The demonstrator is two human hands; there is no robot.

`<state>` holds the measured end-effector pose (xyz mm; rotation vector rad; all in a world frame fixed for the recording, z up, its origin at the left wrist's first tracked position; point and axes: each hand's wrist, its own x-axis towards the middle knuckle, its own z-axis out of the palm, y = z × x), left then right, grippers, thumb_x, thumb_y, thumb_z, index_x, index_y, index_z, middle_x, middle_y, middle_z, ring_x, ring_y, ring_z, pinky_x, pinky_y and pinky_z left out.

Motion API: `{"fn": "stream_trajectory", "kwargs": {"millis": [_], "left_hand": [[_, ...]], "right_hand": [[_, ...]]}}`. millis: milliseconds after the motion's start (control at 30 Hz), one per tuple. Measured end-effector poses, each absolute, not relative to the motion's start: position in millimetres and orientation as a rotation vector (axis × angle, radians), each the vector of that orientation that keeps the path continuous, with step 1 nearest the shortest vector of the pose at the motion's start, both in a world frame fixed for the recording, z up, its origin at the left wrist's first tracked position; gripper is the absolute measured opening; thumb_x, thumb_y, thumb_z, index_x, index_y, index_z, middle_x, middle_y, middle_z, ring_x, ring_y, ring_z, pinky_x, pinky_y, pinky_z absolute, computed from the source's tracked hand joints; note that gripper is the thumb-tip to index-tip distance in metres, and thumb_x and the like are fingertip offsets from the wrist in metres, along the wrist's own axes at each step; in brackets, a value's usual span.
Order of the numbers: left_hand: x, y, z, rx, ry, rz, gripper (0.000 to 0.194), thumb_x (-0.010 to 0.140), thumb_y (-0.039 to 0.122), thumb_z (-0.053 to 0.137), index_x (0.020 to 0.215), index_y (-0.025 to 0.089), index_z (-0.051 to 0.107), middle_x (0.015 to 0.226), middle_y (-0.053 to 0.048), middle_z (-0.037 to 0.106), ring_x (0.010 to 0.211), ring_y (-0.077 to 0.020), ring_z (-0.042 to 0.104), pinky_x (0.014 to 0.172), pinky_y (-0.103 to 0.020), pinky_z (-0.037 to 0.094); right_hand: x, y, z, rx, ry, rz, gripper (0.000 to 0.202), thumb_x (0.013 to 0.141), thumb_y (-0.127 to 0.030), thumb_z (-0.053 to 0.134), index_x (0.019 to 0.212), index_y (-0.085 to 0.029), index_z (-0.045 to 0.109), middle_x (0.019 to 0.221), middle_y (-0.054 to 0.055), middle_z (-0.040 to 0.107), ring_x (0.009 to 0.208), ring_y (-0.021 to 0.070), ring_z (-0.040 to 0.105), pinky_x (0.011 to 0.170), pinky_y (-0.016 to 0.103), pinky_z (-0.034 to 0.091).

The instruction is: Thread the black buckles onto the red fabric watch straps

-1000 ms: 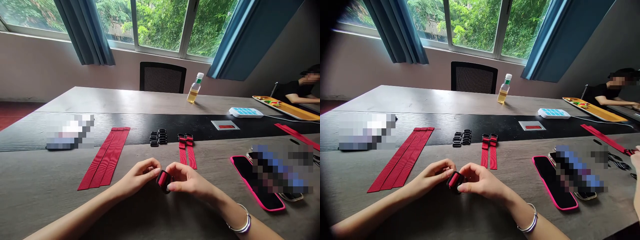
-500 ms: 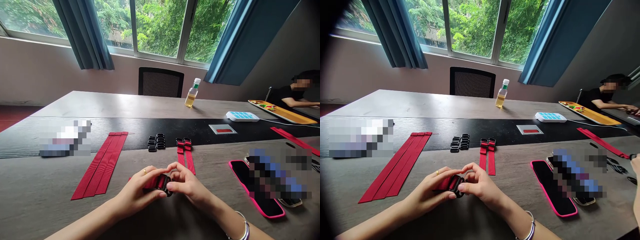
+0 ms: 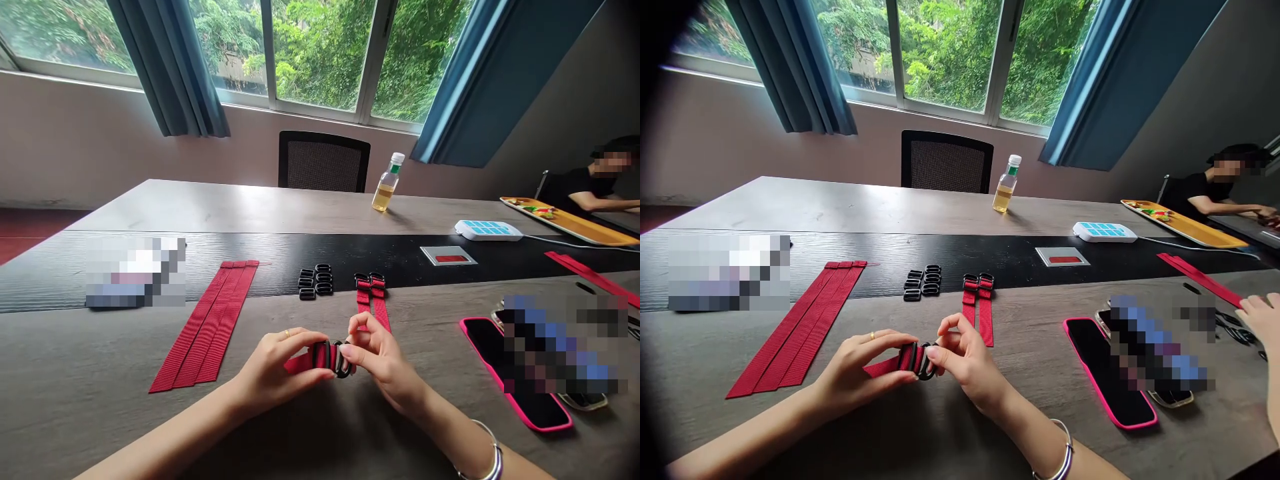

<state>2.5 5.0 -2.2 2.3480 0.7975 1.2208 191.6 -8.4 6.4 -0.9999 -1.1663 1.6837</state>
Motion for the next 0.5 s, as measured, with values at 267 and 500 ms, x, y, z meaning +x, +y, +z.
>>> {"fn": "stream_trajectory", "kwargs": {"millis": [267,500], "left_hand": [[2.7,3.9,1.6,2.365,0.777,1.201,0.024,0.083,0.037,0.060,0.095,0.016,0.060,0.075,-0.004,0.069,0.063,-0.0126,0.066,0.059,-0.019,0.052],[2.7,-1.6,-6.0,2.526,0.828,0.971,0.025,0.084,0.037,0.055,0.097,0.016,0.060,0.075,-0.004,0.068,0.063,-0.0142,0.064,0.058,-0.022,0.050]], "right_hand": [[189.3,-12.2,9.9,-0.993,-1.189,1.581,0.036,0.071,-0.036,0.068,0.078,-0.021,0.037,0.058,-0.008,0.053,0.054,0.0070,0.050,0.054,0.020,0.038],[192.4,-9.1,8.4,-1.087,-1.335,1.488,0.030,0.074,-0.035,0.061,0.079,-0.022,0.035,0.057,-0.007,0.050,0.052,0.0091,0.047,0.054,0.023,0.039]]}}
